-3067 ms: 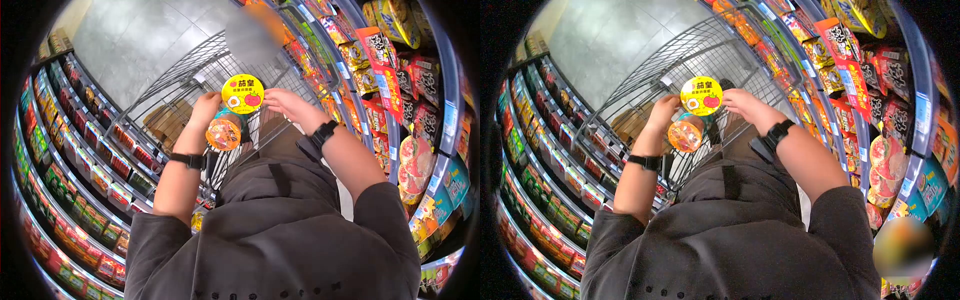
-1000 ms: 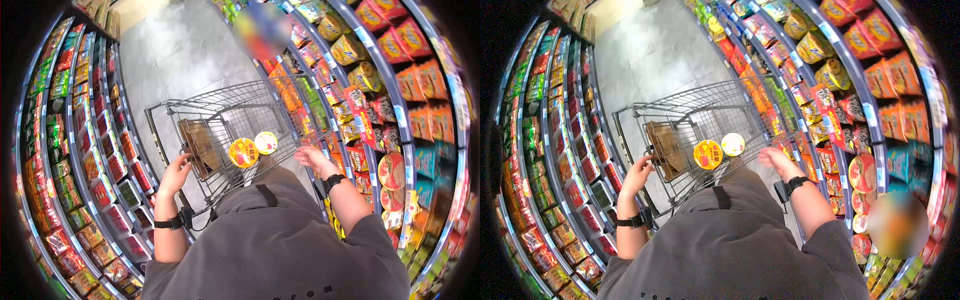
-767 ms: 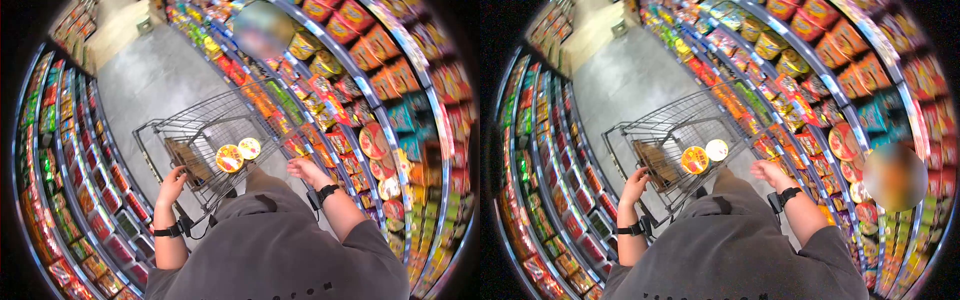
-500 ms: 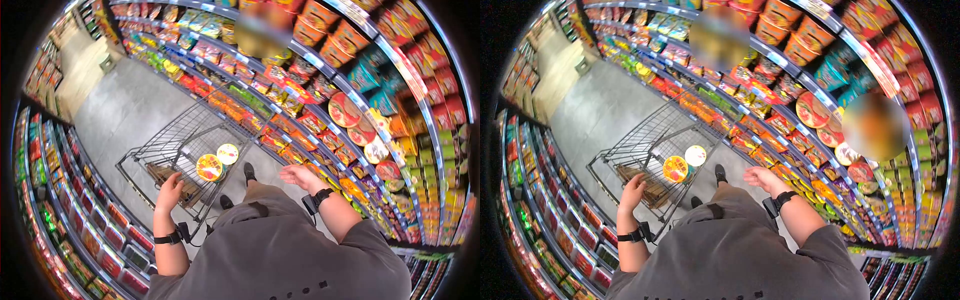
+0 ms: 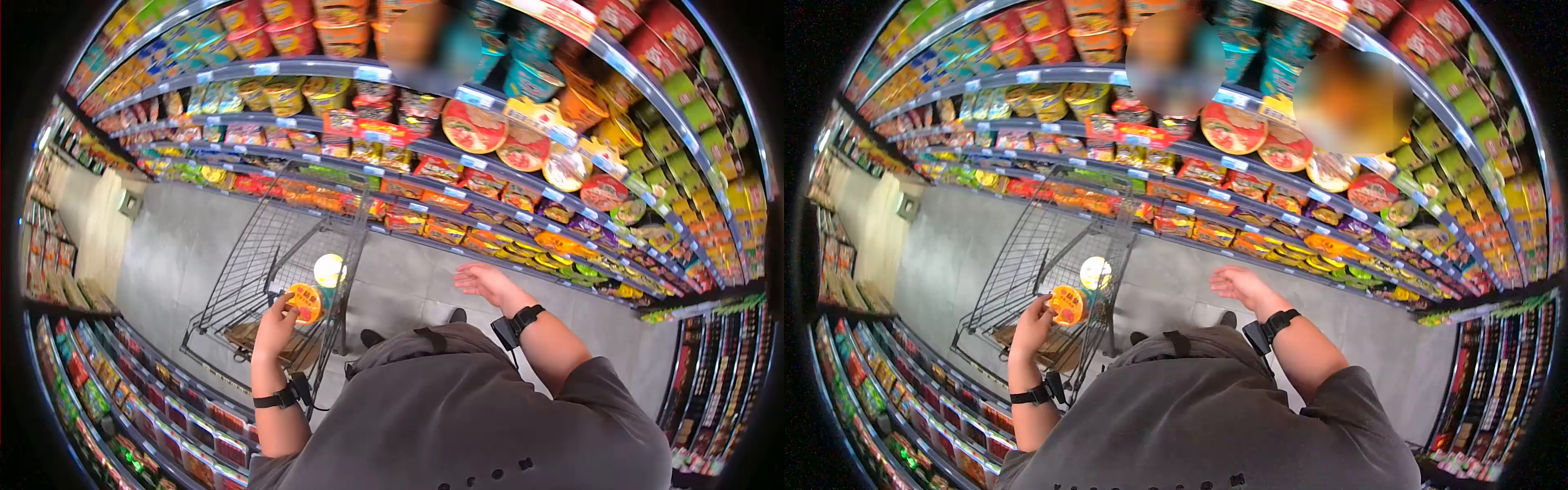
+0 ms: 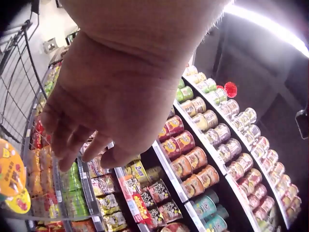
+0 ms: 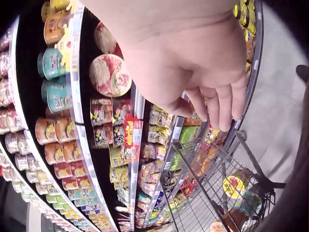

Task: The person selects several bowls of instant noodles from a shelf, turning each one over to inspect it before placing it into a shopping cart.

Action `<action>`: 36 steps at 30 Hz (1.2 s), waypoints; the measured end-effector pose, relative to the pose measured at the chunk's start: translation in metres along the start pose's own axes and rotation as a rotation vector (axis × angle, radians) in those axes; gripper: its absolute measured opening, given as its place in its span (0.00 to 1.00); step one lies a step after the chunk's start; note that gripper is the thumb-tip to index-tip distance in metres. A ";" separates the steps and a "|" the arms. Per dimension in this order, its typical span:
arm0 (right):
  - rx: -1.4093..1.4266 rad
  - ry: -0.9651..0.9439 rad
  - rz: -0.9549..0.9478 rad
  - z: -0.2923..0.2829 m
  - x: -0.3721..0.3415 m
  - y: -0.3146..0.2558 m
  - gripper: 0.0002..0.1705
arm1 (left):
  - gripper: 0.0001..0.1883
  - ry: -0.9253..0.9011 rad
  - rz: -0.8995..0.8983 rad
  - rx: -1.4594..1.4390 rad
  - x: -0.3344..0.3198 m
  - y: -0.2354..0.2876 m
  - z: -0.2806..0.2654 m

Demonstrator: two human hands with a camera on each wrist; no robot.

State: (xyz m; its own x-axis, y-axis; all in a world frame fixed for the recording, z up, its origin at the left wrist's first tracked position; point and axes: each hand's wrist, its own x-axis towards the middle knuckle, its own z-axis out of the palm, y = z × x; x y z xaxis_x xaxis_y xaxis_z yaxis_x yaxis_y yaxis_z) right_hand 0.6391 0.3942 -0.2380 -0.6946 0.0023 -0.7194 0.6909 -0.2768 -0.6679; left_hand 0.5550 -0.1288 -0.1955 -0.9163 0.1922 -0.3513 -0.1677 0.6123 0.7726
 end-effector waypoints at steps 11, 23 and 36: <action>0.278 0.085 -0.155 -0.178 -0.096 0.051 0.20 | 0.22 -0.225 0.184 0.202 0.055 0.172 0.154; 0.465 0.299 -0.293 -0.354 -0.198 0.094 0.21 | 0.24 -0.470 0.396 0.312 0.084 0.349 0.352; 0.425 0.299 -0.440 -0.387 -0.194 0.025 0.18 | 0.23 -0.374 0.717 0.146 0.087 0.460 0.394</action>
State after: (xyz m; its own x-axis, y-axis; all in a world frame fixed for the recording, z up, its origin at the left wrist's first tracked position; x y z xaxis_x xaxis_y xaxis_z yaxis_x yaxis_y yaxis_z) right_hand 0.8683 0.7589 -0.1889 -0.7653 0.4499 -0.4603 0.1753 -0.5425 -0.8216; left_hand 0.5417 0.4719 -0.0793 -0.5970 0.8018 0.0282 0.4849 0.3326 0.8089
